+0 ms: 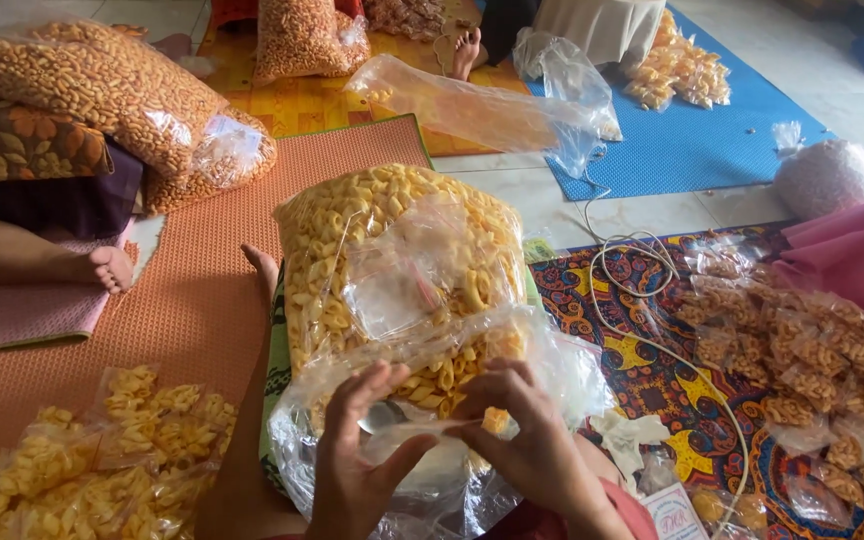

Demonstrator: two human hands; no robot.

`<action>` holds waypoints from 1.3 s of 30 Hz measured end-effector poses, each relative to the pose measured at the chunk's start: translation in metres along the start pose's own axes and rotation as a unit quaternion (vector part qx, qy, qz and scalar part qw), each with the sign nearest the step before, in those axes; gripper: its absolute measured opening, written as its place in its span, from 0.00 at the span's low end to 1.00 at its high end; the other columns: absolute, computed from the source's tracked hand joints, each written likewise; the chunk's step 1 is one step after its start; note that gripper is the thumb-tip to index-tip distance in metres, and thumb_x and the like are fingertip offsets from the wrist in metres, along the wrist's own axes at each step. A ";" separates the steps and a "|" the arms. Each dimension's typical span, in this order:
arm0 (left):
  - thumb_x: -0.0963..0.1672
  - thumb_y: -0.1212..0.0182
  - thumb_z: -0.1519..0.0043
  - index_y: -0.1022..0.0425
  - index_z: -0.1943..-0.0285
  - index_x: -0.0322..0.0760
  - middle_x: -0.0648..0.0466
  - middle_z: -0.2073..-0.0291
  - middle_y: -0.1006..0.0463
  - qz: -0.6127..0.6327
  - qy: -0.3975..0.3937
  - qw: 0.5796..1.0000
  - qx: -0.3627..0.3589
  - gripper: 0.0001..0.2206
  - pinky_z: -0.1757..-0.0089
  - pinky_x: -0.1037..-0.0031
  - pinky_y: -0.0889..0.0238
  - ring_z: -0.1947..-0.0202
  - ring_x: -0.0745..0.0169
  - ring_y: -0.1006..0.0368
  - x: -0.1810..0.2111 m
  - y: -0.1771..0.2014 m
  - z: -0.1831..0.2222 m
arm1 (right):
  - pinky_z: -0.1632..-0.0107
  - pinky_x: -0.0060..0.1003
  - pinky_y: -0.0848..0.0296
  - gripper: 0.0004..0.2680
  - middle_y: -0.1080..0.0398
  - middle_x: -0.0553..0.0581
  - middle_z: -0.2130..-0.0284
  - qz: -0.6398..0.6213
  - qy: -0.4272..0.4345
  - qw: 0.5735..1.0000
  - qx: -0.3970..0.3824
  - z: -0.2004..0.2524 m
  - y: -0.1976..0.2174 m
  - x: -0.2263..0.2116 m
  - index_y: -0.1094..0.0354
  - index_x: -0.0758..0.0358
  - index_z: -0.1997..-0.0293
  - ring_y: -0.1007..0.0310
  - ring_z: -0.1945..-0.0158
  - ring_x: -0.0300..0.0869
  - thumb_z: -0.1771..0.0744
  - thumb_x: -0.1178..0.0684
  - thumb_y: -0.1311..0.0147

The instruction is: Manually scooping snacks from a large bulk bag into smaller individual plastic bags using a spoon.

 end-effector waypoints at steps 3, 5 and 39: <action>0.39 0.33 0.45 0.27 0.43 0.39 0.56 0.58 0.10 -0.028 -0.048 0.998 -0.017 0.20 0.35 0.62 0.50 0.51 0.66 0.16 -0.010 -0.008 0.007 | 0.41 0.44 0.32 0.13 0.22 0.46 0.75 -0.015 0.001 1.000 -0.016 0.016 -0.011 0.015 0.29 0.59 0.56 0.30 0.46 0.48 0.41 0.61 0.34; 0.40 0.29 0.48 0.25 0.45 0.39 0.54 0.58 0.10 0.018 0.039 0.999 -0.003 0.20 0.45 0.67 0.36 0.57 0.65 0.14 -0.025 -0.009 0.012 | 0.42 0.45 0.30 0.14 0.21 0.49 0.71 0.006 -0.014 1.000 0.007 0.022 -0.015 0.018 0.28 0.59 0.55 0.30 0.44 0.50 0.42 0.57 0.31; 0.41 0.24 0.50 0.24 0.50 0.38 0.62 0.80 0.28 0.078 0.125 0.986 -0.082 0.19 0.53 0.72 0.25 0.74 0.71 0.25 -0.048 -0.013 0.013 | 0.45 0.44 0.33 0.03 0.25 0.52 0.64 0.132 0.256 0.949 -0.130 0.005 -0.016 -0.036 0.29 0.60 0.70 0.31 0.57 0.44 0.37 0.58 0.38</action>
Point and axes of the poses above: each hand's wrist, its own z-axis away from the middle knuckle, its own y-axis out of the back of the hand, x = y × z, the point moved 5 cm from there along -z, towards the middle knuckle
